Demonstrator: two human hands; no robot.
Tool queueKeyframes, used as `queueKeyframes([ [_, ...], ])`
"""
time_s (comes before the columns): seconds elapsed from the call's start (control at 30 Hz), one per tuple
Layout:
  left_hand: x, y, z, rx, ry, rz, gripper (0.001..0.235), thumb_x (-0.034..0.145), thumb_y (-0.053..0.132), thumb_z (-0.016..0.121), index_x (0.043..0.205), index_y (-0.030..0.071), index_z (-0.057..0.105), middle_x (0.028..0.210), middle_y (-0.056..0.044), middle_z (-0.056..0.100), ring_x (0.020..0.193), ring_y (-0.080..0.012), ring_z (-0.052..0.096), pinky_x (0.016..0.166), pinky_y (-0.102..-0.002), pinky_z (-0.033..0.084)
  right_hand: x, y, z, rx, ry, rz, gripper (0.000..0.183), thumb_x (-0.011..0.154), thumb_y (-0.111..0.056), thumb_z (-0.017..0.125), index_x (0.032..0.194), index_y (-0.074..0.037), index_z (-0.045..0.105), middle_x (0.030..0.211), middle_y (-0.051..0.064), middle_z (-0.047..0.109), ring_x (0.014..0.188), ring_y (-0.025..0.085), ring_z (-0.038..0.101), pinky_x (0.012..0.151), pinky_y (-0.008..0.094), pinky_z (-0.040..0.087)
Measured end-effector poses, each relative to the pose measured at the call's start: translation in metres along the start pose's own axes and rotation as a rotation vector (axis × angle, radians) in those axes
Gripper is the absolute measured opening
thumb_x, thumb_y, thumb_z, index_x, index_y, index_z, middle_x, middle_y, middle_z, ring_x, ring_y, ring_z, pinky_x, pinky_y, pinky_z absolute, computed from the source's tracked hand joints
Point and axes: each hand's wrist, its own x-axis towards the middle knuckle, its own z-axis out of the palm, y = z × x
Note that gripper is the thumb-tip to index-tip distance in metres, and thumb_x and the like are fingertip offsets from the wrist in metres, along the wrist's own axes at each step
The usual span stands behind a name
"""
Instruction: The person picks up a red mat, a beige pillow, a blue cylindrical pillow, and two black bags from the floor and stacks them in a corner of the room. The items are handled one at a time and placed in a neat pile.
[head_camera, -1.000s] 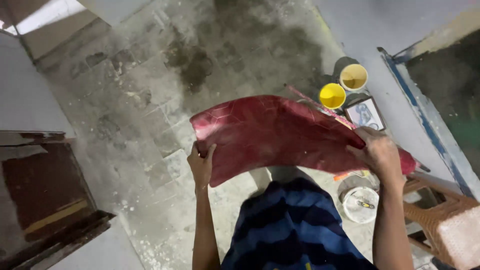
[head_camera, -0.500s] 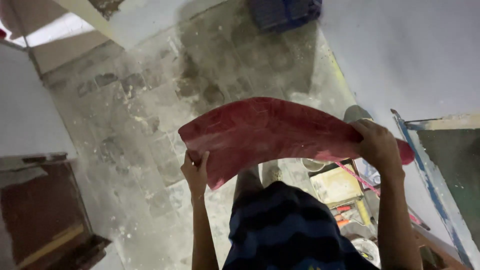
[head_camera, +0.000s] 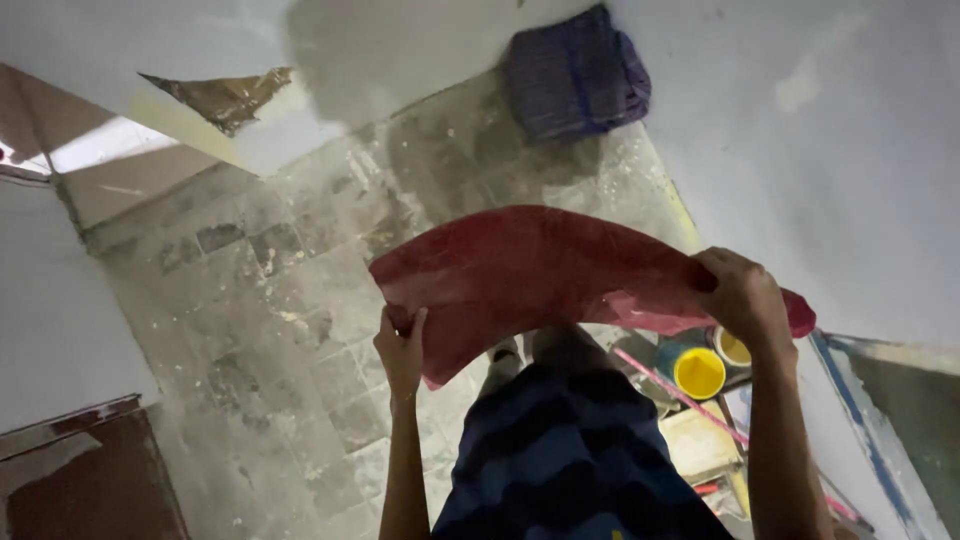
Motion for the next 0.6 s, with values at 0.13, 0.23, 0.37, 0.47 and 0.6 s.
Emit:
queueKeyframes([
  [0.13,0.047,0.004,0.016,0.025,0.012,-0.059,0.038,0.091,0.025,0.075,0.114,-0.001,0.062,0.095,-0.023,0.073,0.083,-0.0346,0.071,0.076,-0.041,0.054,0.077,-0.002,0.015,0.042,-0.177,0.092,0.039,0.073,-0.018,0.081,0.11,-0.012,0.074,0.106,0.008,0.075,0.092,0.032,0.072,0.084,0.044,0.058],
  [0.23,0.077,-0.001,0.027,0.068,0.035,-0.127,0.036,0.092,0.024,0.075,0.114,-0.002,0.063,0.095,-0.023,0.072,0.083,-0.0345,0.068,0.078,-0.041,0.054,0.139,0.002,0.04,-0.004,-0.26,0.013,0.034,0.08,-0.025,0.078,0.111,-0.012,0.072,0.108,0.008,0.074,0.096,0.032,0.071,0.087,0.044,0.057],
  [0.37,0.119,-0.01,0.042,0.074,0.074,-0.126,0.036,0.095,0.023,0.073,0.118,-0.002,0.062,0.098,-0.021,0.073,0.086,-0.0313,0.069,0.078,-0.039,0.055,0.211,0.009,0.077,0.035,-0.369,-0.113,0.031,0.082,-0.023,0.075,0.11,-0.01,0.07,0.108,0.012,0.073,0.1,0.036,0.069,0.09,0.045,0.055],
  [0.47,0.141,-0.031,0.051,0.156,0.1,-0.255,0.039,0.094,0.025,0.073,0.122,-0.001,0.064,0.092,-0.021,0.073,0.078,-0.0314,0.069,0.073,-0.038,0.055,0.248,-0.007,0.1,0.043,-0.432,-0.11,0.025,0.088,-0.016,0.068,0.112,-0.014,0.071,0.111,0.01,0.074,0.103,0.033,0.072,0.095,0.043,0.056],
  [0.6,0.155,-0.062,0.058,0.067,0.177,-0.198,0.037,0.093,0.024,0.075,0.118,-0.002,0.065,0.092,-0.018,0.077,0.079,-0.0289,0.07,0.07,-0.035,0.056,0.284,-0.032,0.105,0.237,-0.437,-0.143,0.046,0.08,-0.014,0.071,0.127,-0.011,0.067,0.115,0.014,0.072,0.1,0.037,0.07,0.089,0.045,0.055],
])
